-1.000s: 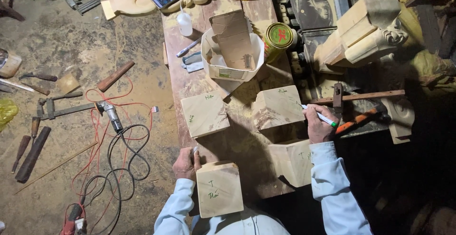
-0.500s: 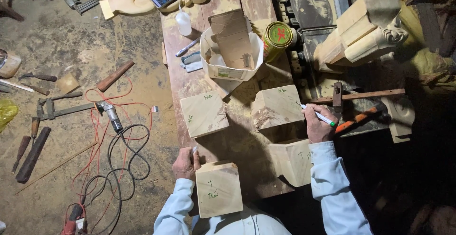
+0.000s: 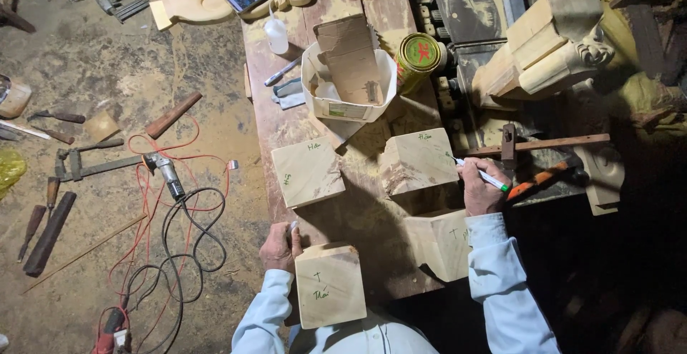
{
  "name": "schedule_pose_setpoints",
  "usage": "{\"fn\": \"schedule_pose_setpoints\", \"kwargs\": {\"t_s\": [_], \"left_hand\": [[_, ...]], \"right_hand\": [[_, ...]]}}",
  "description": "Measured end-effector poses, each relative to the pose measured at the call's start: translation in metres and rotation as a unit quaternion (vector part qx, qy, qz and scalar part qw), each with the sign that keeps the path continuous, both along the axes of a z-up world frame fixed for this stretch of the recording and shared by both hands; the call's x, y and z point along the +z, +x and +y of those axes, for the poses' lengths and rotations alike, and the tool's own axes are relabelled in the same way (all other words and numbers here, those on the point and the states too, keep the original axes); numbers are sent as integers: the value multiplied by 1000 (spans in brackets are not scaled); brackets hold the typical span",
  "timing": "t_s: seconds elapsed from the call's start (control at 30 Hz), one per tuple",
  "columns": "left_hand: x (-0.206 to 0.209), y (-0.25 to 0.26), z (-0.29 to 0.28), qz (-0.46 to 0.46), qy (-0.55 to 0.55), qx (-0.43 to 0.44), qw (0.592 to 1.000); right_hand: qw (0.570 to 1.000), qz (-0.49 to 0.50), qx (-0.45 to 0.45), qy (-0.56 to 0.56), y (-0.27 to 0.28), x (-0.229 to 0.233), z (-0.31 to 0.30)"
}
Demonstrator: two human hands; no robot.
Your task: A person in a woodworking shop marks several wooden blocks using a green marker and then uses a cardboard template for further layout.
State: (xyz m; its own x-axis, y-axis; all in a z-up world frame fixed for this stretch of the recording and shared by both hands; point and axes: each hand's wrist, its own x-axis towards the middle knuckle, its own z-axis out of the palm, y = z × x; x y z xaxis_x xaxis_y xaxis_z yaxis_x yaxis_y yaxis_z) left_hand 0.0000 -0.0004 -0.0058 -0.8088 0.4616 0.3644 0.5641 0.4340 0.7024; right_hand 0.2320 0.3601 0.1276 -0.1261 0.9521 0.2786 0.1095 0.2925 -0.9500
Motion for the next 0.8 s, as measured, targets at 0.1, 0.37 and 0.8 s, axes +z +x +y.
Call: {"fn": "schedule_pose_setpoints", "kwargs": {"t_s": [0.1,0.37,0.8], "left_hand": [[0,0,1,1,2,-1,1000],[5,1,1,-12,6,1,1000],[7,1,2,-12,10,2,1000]], "right_hand": [[1000,10,-7,-4,-2,1,-1],[1000,-8,-24,16,-4,5,-2],[999,37,-24,-11,-3,-3,0]]}}
